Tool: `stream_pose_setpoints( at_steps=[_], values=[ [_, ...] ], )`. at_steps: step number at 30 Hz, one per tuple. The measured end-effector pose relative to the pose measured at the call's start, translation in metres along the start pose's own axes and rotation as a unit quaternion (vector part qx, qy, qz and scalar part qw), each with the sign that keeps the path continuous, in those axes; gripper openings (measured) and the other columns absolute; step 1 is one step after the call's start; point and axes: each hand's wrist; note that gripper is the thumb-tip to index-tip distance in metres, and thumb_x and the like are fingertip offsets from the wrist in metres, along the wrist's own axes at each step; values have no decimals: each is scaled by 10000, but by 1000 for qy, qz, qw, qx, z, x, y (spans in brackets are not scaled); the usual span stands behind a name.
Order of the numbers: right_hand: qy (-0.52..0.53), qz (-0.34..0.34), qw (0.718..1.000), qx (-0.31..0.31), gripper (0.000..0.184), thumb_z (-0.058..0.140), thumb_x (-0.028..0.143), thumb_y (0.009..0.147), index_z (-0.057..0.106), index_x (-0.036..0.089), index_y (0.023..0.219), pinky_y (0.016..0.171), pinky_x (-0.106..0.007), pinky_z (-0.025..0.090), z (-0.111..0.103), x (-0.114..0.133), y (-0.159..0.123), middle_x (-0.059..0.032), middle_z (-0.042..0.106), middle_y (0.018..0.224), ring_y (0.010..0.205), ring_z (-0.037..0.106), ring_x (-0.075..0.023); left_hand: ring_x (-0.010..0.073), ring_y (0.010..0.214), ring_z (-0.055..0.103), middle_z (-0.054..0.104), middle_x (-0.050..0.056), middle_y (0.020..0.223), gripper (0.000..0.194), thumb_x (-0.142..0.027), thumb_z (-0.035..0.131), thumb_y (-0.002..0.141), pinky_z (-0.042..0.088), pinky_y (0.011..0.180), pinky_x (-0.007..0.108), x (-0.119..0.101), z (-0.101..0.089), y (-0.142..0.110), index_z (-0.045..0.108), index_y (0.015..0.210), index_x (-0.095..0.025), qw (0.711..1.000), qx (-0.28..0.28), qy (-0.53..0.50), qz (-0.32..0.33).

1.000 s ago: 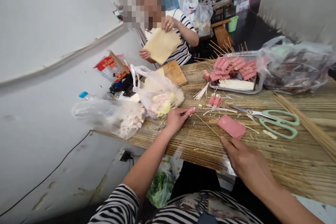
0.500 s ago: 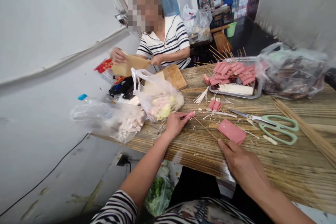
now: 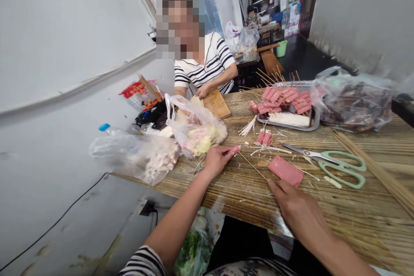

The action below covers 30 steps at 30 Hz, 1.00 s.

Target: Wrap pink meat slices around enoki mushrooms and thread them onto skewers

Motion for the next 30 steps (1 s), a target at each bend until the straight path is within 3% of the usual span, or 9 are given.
stream_pose_setpoints(
  at_steps=[7, 12, 26, 30],
  values=[
    [27, 14, 1000, -3, 390, 356, 57, 865, 645, 162, 1106, 618, -235, 476, 2, -2, 6, -66, 653, 913, 752, 627, -145, 158, 646, 629, 771, 30, 842, 428, -543, 541, 878, 404, 577, 237, -2, -4, 2, 786, 915, -194, 1000, 18, 3, 0],
    [42, 15, 999, 7, 414, 355, 44, 849, 620, 149, 1148, 682, -239, 497, 8, -3, 5, -86, 651, 992, 829, 629, -151, 152, 628, 623, 771, 23, 826, 427, -546, 541, 876, 396, 558, 234, -1, -4, 1, 787, 912, -200, 1000, 21, 1, -1],
    [76, 32, 996, 18, 496, 360, -12, 756, 615, 166, 1143, 693, -241, 502, 8, 2, 16, -83, 658, 1014, 852, 623, -150, 166, 663, 665, 773, 29, 855, 378, -507, 563, 877, 457, 609, 237, -1, -4, 2, 787, 883, -202, 1000, 14, -18, 20],
    [63, 30, 997, 34, 441, 357, -5, 782, 625, 162, 1090, 681, -252, 495, 10, 4, 21, -81, 653, 987, 840, 615, -156, 162, 669, 664, 772, 29, 869, 378, -502, 556, 884, 464, 636, 235, 1, -3, 2, 787, 889, -202, 999, 11, -22, 33]
  ],
)
Point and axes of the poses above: each hand's wrist, its own y-axis towards the middle knuckle, its own z-axis out of the palm, x = y × z
